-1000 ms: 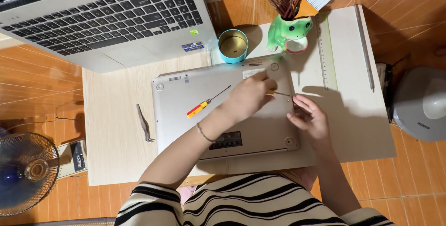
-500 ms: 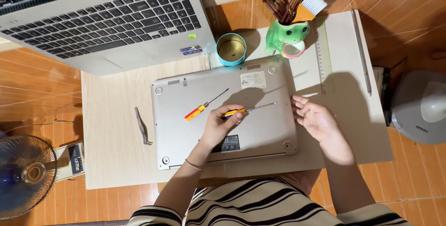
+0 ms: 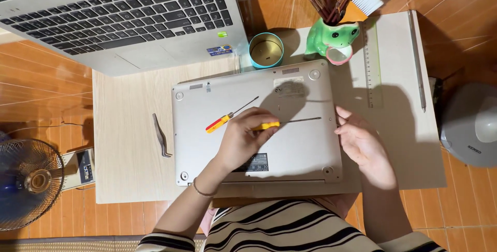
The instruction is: The recorder uses a screwdriver to remove multiple screws from the bottom panel of a silver laptop on a repair bench.
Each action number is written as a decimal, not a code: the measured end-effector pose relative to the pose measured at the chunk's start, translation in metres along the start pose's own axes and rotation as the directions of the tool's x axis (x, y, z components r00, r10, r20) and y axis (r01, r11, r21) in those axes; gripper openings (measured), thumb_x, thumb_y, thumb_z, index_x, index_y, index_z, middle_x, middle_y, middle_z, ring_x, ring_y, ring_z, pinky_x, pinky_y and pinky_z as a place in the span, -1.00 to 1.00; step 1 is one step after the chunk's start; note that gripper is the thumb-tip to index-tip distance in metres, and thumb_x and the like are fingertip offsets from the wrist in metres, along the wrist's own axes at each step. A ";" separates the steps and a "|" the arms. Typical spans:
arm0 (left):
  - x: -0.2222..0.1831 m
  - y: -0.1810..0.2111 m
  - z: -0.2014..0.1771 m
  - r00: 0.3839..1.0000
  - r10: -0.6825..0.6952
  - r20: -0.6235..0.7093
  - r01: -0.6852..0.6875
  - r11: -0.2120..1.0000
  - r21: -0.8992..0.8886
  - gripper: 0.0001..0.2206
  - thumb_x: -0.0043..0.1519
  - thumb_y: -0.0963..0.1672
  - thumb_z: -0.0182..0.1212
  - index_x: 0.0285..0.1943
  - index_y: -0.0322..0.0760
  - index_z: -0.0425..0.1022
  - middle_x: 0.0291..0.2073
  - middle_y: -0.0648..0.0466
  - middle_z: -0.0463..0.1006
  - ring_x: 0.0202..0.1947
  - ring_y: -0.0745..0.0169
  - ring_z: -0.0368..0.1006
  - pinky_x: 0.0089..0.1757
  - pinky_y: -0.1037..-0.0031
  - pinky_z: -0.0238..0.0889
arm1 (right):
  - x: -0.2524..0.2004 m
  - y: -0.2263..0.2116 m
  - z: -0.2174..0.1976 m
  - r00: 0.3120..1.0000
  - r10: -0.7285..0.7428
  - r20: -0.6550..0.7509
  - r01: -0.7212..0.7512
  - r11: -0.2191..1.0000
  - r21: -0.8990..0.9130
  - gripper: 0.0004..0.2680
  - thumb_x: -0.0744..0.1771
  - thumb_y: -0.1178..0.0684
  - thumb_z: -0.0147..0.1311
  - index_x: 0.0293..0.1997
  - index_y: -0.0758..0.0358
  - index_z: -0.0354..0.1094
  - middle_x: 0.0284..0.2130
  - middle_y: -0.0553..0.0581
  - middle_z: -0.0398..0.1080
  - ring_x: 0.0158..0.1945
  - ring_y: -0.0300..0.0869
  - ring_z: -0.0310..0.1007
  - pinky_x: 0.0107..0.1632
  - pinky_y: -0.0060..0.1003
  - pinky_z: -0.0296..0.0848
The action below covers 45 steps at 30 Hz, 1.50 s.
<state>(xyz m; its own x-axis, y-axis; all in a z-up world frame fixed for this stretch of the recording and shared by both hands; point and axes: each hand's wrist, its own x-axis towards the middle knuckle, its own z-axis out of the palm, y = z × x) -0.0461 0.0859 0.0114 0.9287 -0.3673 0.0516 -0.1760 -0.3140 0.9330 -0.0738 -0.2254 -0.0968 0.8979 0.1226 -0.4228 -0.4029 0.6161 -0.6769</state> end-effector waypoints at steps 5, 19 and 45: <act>0.010 0.032 -0.004 0.905 0.422 0.055 -0.402 0.804 0.438 -0.84 0.20 -0.20 0.40 -0.05 -0.17 0.64 -0.13 0.16 0.60 -0.23 0.23 0.55 -0.25 0.42 0.47 | 0.004 0.023 -0.037 0.996 -0.085 -0.036 0.081 0.992 -0.092 -0.54 0.23 0.43 0.05 0.31 0.43 0.25 0.03 0.16 0.34 0.10 -0.15 0.34 0.13 -0.26 0.43; 0.023 0.053 -0.007 0.786 0.579 0.217 -0.594 0.610 0.525 -0.78 0.14 -0.24 0.31 -0.04 -0.23 0.65 -0.08 0.19 0.55 -0.10 0.29 0.48 -0.20 0.48 0.43 | -0.012 0.001 0.003 0.986 -0.166 -0.004 0.156 0.935 -0.319 -0.50 0.25 0.40 0.14 0.39 0.50 0.18 0.00 0.18 0.39 0.01 -0.21 0.41 0.10 -0.29 0.46; 0.039 0.078 0.000 0.598 0.646 0.473 -0.786 0.361 0.501 -0.85 0.11 -0.15 0.26 -0.26 -0.35 0.65 -0.09 0.10 0.53 -0.03 0.14 0.43 -0.09 0.42 0.45 | -0.022 -0.010 0.022 0.989 -0.150 0.010 0.144 0.924 -0.353 -0.53 0.26 0.40 0.10 0.37 0.46 0.23 0.05 0.15 0.42 0.08 -0.23 0.39 0.14 -0.32 0.40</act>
<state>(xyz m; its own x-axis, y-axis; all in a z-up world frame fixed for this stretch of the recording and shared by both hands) -0.0240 0.0472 0.0863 0.2873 -0.8372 0.4654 -0.9575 -0.2634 0.1174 -0.0854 -0.2171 -0.0681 0.9499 0.0363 -0.3105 -0.3059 0.3122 -0.8994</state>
